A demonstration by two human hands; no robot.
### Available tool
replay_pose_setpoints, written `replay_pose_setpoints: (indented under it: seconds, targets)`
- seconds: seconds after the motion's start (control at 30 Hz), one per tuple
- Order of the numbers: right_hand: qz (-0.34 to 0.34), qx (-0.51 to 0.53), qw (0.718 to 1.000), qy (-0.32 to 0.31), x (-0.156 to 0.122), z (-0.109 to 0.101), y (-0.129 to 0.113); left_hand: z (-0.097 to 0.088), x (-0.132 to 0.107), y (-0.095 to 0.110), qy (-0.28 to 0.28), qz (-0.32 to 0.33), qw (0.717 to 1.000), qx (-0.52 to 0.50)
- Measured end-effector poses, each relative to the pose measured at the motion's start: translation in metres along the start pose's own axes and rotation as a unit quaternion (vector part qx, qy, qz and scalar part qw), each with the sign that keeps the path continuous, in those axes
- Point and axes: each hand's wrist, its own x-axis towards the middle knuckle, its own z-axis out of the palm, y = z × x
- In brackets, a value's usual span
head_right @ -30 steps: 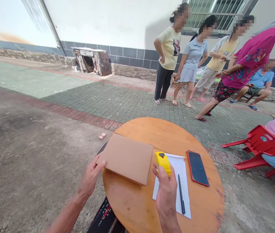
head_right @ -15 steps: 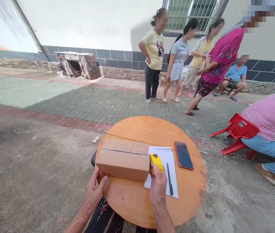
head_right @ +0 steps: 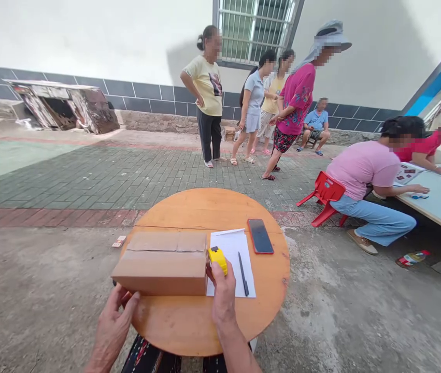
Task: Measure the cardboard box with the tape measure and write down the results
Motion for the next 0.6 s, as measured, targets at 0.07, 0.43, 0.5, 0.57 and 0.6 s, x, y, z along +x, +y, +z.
replay_pose_setpoints:
  seconds: [0.07,0.43,0.5,0.57,0.6]
  targets:
    - [-0.008,-0.007,1.000,0.001,0.001,-0.001,0.002,0.001,-0.002,0.001,-0.003,0.000,1.000,-0.006]
    - [-0.006,-0.009,1.000,-0.013,-0.013,-0.027,-0.044,-0.024,-0.031,0.028,0.105,0.079,0.987,0.093]
    - [0.005,-0.030,0.997,-0.077,-0.028,-0.037,-0.057,-0.026,-0.047,0.046,0.061,0.057,0.994,0.068]
    - [0.020,-0.047,0.987,-0.149,-0.046,-0.043,-0.066,-0.021,-0.063,0.063,-0.060,-0.015,0.998,0.007]
    - [0.035,-0.052,0.980,-0.186,-0.054,-0.044,-0.069,-0.016,-0.070,0.070,-0.131,-0.060,0.989,-0.027]
